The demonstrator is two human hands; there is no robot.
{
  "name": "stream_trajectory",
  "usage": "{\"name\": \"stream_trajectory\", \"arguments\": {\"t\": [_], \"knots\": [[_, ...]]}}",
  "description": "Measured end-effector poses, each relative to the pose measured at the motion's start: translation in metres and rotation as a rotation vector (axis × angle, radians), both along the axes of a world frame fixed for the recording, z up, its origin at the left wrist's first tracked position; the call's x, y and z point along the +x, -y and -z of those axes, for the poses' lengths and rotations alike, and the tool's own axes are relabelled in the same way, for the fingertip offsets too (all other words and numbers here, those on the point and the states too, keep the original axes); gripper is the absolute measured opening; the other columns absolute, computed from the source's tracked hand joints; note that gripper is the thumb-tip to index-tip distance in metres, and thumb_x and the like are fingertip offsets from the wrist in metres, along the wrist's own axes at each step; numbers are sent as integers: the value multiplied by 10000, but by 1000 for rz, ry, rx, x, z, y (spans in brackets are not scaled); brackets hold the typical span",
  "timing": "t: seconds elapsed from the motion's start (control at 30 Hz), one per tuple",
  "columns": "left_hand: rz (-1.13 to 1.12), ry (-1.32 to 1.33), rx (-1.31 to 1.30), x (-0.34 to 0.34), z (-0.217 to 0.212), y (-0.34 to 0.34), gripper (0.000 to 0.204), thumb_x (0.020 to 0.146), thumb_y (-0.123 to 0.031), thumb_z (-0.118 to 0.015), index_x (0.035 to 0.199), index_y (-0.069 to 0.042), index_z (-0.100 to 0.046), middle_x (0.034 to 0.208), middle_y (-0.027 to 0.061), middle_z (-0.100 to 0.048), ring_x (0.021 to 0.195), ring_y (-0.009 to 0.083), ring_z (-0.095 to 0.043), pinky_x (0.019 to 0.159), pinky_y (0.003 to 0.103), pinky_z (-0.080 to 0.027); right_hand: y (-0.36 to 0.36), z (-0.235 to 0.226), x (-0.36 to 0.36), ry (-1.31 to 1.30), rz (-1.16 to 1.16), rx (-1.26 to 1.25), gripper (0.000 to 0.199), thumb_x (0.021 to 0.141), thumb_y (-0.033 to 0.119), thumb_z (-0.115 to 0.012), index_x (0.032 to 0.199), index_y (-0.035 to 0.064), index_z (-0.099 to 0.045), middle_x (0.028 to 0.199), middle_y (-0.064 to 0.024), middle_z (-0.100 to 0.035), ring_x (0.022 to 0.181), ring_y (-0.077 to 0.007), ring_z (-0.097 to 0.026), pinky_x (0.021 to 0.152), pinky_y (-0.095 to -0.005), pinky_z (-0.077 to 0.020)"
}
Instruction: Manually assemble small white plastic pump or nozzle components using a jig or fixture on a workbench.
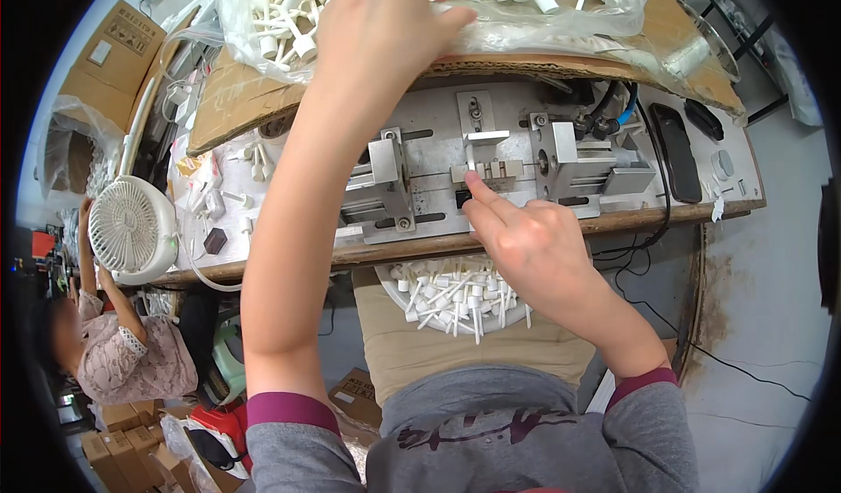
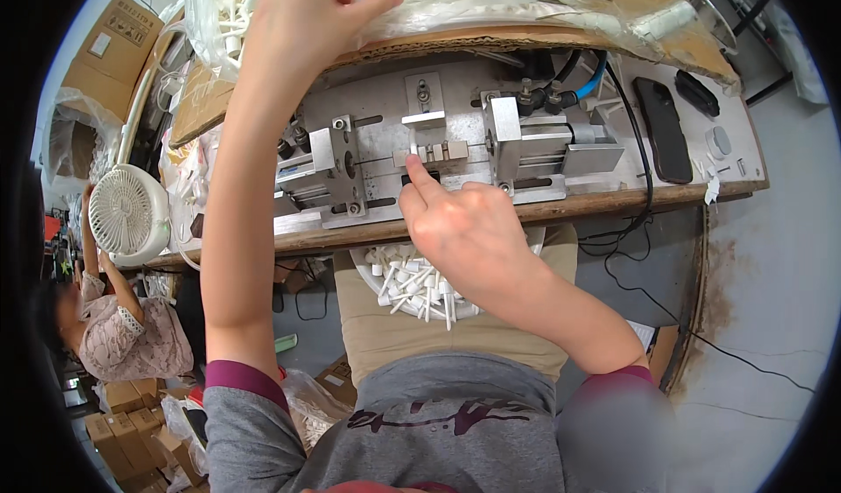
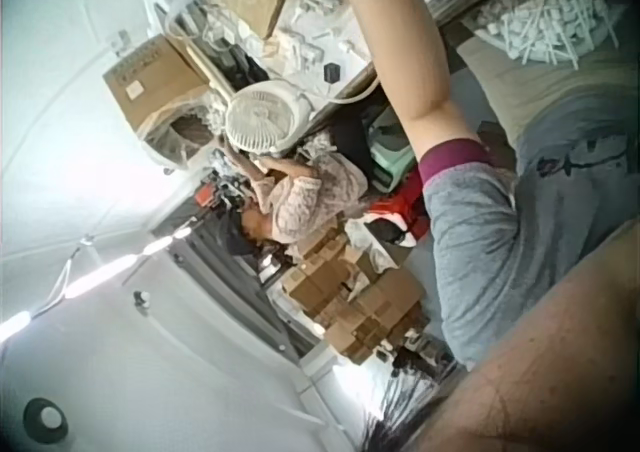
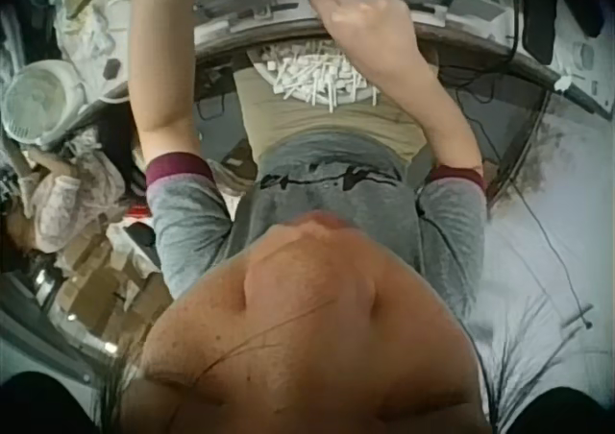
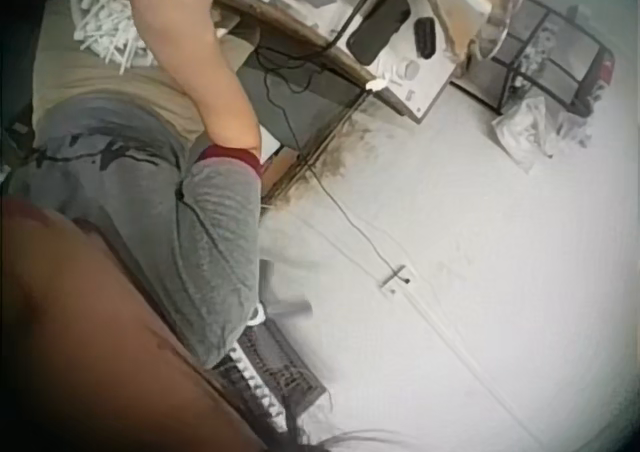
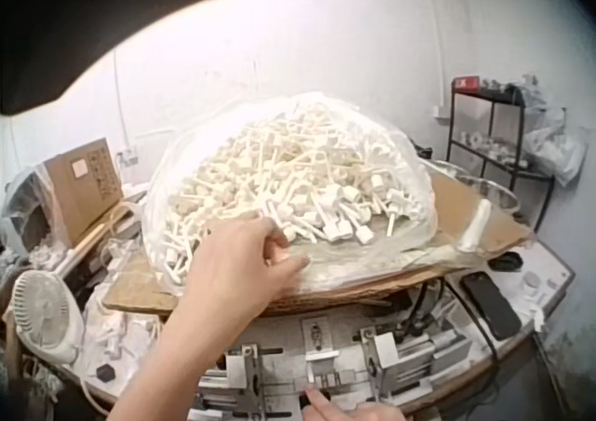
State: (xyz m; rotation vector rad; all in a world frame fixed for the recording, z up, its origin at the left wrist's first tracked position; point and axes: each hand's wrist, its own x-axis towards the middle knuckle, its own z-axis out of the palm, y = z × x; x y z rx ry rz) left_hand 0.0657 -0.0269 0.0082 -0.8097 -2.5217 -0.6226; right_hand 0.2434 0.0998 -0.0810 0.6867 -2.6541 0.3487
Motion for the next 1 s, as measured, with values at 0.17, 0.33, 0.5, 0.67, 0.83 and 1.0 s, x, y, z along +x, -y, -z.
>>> {"name": "stream_trajectory", "arguments": {"t": [0.17, 0.33, 0.5, 0.67, 0.83, 1.0], "knots": [[168, -22, 318, 72, 2, 39, 215, 806, -79, -817, 1014, -46, -776, 1058, 56, -716, 804, 109, -692, 680, 240, -585, -5, -13, -6, 59, -45, -25, 118, 735, 78, -658, 819, 3, -624, 1080, -222, -722, 612, -262, -707, 547, -358, -556], [169, 137, 368, 123, 34, 65, 305, 772, 21, -791, 1073, -14, -751, 1190, 121, -692, 961, 173, -722, 754, 284, -633, -21, -63, -59, -5, -7, -429, 223, 841, 303, -752, 956, 114, -720, 848, -88, -735, 645, -218, -704, 642, -367, -561], [254, 24, 152, 154, 70, 54, 296, 770, -46, -790, 1057, -23, -721, 1256, 137, -684, 817, 230, -726, 695, 315, -577, -11, -121, -159, -214, 50, -352, 263, 837, 28, -629, 1080, -40, -704, 1051, -216, -712, 1042, -340, -678, 935, -425, -518], [200, 25, -5, 157, 97, 40, 262, 789, -103, -781, 1040, -61, -722, 1242, 107, -699, 666, 219, -688, 595, 311, -537, 13, -120, -210, 198, 200, 221, 549, 829, 71, -653, 1366, 7, -562, 1340, -249, -582, 1268, -358, -549, 1043, -437, -468], [190, -28, -153, 152, 101, 35, 262, 778, -120, -788, 1019, -47, -717, 1222, 131, -708, 590, 207, -660, 573, 306, -528, -7, -101, -196, 84, 110, 163, 345, 851, 110, -614, 1175, -7, -605, 1171, -227, -615, 1150, -378, -573, 986, -454, -478], [218, 15, -130, 143, 100, 34, 254, 775, -138, -795, 1007, -62, -726, 1238, 117, -705, 565, 206, -647, 560, 304, -521, -36, -109, -170, 87, 59, -1, 198, 823, 34, -595, 1007, -8, -653, 1061, -216, -648, 1045, -381, -618, 901, -442, -502]]}}
